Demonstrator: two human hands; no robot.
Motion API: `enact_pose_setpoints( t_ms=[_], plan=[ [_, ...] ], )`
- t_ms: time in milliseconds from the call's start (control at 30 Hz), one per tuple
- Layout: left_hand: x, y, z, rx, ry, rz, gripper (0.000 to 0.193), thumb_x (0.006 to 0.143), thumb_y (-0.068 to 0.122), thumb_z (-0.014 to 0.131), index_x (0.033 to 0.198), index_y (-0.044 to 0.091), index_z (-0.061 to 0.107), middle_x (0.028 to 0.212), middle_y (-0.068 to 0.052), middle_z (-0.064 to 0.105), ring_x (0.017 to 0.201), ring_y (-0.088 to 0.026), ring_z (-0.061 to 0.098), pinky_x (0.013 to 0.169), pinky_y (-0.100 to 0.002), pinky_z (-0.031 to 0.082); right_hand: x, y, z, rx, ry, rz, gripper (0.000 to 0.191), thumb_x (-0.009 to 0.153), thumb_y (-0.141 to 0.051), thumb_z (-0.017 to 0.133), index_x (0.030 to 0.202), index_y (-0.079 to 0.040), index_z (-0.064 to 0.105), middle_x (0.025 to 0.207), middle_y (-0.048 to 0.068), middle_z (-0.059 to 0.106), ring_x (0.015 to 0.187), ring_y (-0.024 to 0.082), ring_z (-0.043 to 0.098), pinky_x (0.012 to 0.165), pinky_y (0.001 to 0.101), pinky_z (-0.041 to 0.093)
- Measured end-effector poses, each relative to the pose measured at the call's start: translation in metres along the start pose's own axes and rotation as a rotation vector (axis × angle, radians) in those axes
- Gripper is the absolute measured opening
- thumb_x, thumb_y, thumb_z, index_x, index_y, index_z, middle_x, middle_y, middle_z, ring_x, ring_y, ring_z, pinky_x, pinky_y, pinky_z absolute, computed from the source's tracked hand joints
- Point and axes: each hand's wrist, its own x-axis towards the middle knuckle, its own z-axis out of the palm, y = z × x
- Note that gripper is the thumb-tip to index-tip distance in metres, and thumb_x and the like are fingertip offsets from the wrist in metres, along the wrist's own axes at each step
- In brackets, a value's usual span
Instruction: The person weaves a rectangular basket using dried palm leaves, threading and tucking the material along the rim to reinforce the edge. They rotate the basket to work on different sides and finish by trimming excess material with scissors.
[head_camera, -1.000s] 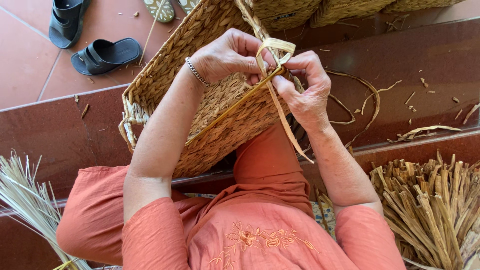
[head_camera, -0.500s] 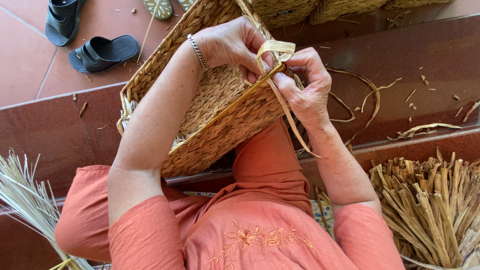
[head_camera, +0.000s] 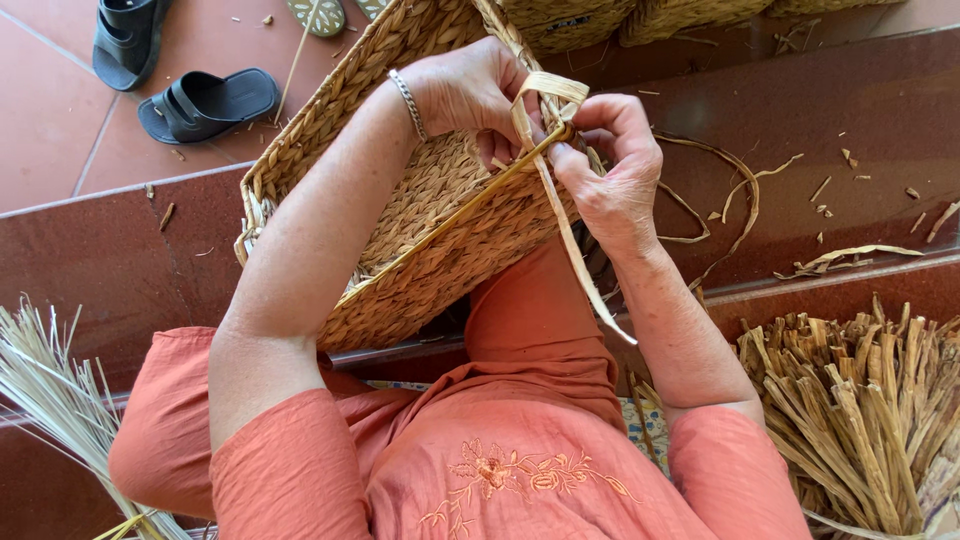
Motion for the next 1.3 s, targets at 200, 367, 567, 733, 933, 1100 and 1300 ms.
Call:
enact_pose_setpoints(
  t_ms=[200, 367, 567, 733, 933, 1100, 1300],
  plan=[
    [-0.018, -0.018, 0.009, 0.029, 0.091, 0.242, 0.016, 0.094, 0.020, 0.080, 0.098, 0.005, 0.075, 0.080, 0.005, 0.069, 0.069, -0.001, 0.059, 0.060, -0.020, 0.052, -0.002, -0.005, 0.003, 0.004, -0.071, -0.172, 0.024, 0.103, 0.007, 0.072, 0.111, -0.005, 0.052, 0.119, 0.005, 0.063, 0.102, 0.009, 0.067, 0.089, 0.0240, 0.059],
    [-0.023, -0.028, 0.010, 0.038, 0.085, 0.308, 0.025, 0.100, 0.033, 0.072, 0.105, 0.008, 0.075, 0.084, 0.010, 0.067, 0.077, 0.000, 0.055, 0.068, -0.020, 0.049, -0.001, -0.011, 0.001, -0.137, -0.079, -0.260, 0.019, 0.101, 0.010, 0.070, 0.113, -0.003, 0.062, 0.113, 0.006, 0.063, 0.101, 0.012, 0.067, 0.090, 0.0263, 0.058],
    [-0.008, -0.028, 0.012, 0.202, 0.152, 0.337, 0.028, 0.101, 0.034, 0.071, 0.106, 0.007, 0.076, 0.082, 0.011, 0.065, 0.074, 0.000, 0.051, 0.064, -0.021, 0.046, 0.003, -0.016, 0.000, -0.335, -0.051, -0.431, 0.022, 0.095, 0.006, 0.078, 0.111, -0.004, 0.065, 0.115, 0.012, 0.067, 0.105, 0.024, 0.069, 0.093, 0.0343, 0.058],
    [-0.013, -0.039, 0.019, 0.069, 0.160, 0.428, 0.032, 0.101, 0.035, 0.070, 0.114, 0.006, 0.075, 0.086, 0.011, 0.061, 0.079, 0.000, 0.050, 0.068, -0.020, 0.045, 0.003, -0.021, 0.001, -0.419, -0.056, -0.466, 0.023, 0.095, 0.004, 0.081, 0.111, -0.004, 0.066, 0.117, 0.013, 0.070, 0.109, 0.027, 0.072, 0.094, 0.0383, 0.060],
    [-0.009, -0.045, 0.017, 0.062, 0.128, 0.426, 0.029, 0.102, 0.028, 0.069, 0.117, 0.004, 0.073, 0.087, 0.010, 0.061, 0.078, 0.000, 0.050, 0.066, -0.018, 0.045, 0.006, -0.028, -0.005, -0.524, -0.112, -0.484, 0.022, 0.093, 0.006, 0.079, 0.108, -0.004, 0.066, 0.120, 0.013, 0.070, 0.112, 0.029, 0.072, 0.098, 0.0399, 0.061],
    [-0.008, -0.052, 0.022, 0.076, 0.315, 0.463, 0.022, 0.106, 0.021, 0.071, 0.111, 0.000, 0.075, 0.086, 0.008, 0.060, 0.077, -0.002, 0.048, 0.065, -0.019, 0.044, 0.014, -0.022, 0.001, -0.706, -0.102, -0.548, 0.013, 0.092, 0.004, 0.071, 0.102, 0.000, 0.064, 0.123, 0.020, 0.068, 0.107, 0.032, 0.071, 0.093, 0.0397, 0.061],
    [-0.028, -0.043, 0.057, 0.068, 0.721, 0.652, 0.026, 0.112, 0.021, 0.054, 0.130, 0.005, 0.064, 0.115, 0.000, 0.065, 0.105, -0.008, 0.061, 0.093, -0.025, 0.054, 0.013, -0.028, -0.011, -0.526, -0.151, -0.535, 0.008, 0.080, 0.006, 0.060, 0.079, 0.001, 0.054, 0.128, 0.035, 0.060, 0.117, 0.044, 0.066, 0.097, 0.0464, 0.058]
  ],
)
